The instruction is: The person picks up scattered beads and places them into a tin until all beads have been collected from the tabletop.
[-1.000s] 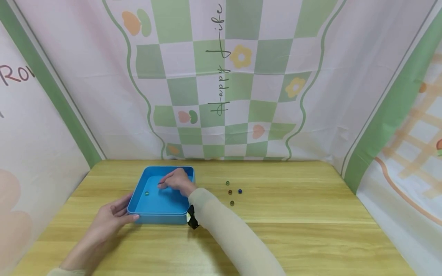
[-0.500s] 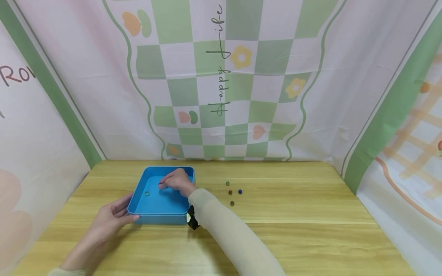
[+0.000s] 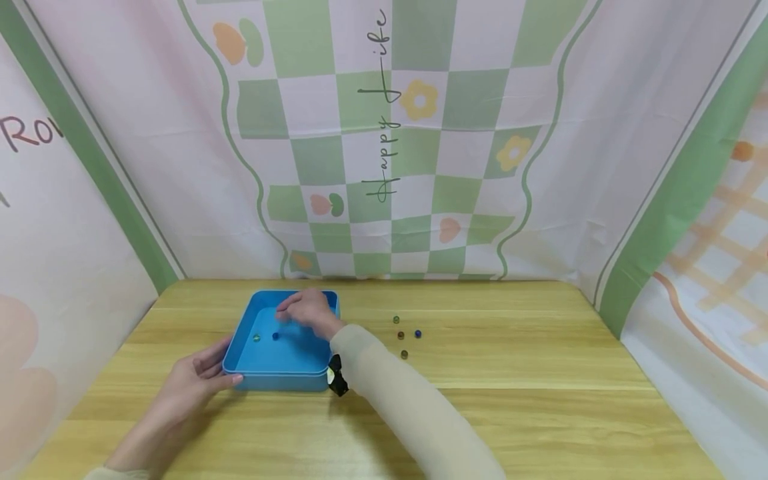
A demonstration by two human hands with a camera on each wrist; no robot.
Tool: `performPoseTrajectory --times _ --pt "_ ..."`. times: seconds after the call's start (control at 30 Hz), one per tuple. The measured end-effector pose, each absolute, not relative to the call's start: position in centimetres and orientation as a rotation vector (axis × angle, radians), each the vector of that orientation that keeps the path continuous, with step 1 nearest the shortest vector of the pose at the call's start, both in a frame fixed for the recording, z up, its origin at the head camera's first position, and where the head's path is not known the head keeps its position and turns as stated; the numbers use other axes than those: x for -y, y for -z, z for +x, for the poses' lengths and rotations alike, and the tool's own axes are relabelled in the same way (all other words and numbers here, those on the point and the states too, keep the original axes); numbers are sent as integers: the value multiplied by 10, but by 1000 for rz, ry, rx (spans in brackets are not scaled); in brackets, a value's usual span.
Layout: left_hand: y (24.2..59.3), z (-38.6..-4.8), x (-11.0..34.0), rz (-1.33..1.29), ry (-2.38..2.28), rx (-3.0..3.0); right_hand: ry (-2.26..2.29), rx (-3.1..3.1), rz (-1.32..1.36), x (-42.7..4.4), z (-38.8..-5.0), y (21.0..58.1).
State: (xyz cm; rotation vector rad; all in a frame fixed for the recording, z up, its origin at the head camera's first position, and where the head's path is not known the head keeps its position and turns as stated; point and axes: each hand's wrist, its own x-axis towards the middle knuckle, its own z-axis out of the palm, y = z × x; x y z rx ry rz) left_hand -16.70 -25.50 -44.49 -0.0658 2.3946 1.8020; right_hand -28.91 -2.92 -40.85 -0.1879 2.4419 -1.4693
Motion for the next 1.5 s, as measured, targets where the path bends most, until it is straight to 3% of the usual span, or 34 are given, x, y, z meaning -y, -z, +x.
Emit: performPoseTrajectory --times 0.57,1.1,1.5 --pt "444 -167 254 -83 -1803 -2394 1552 -2463 -366 -40 -289 366" --pt "445 -166 256 -61 -1797 -2392 1606 -2476 -273 -121 -273 380" --pt "443 -166 255 -72 -1787 -2392 1627 -2496 -195 -152 -262 394"
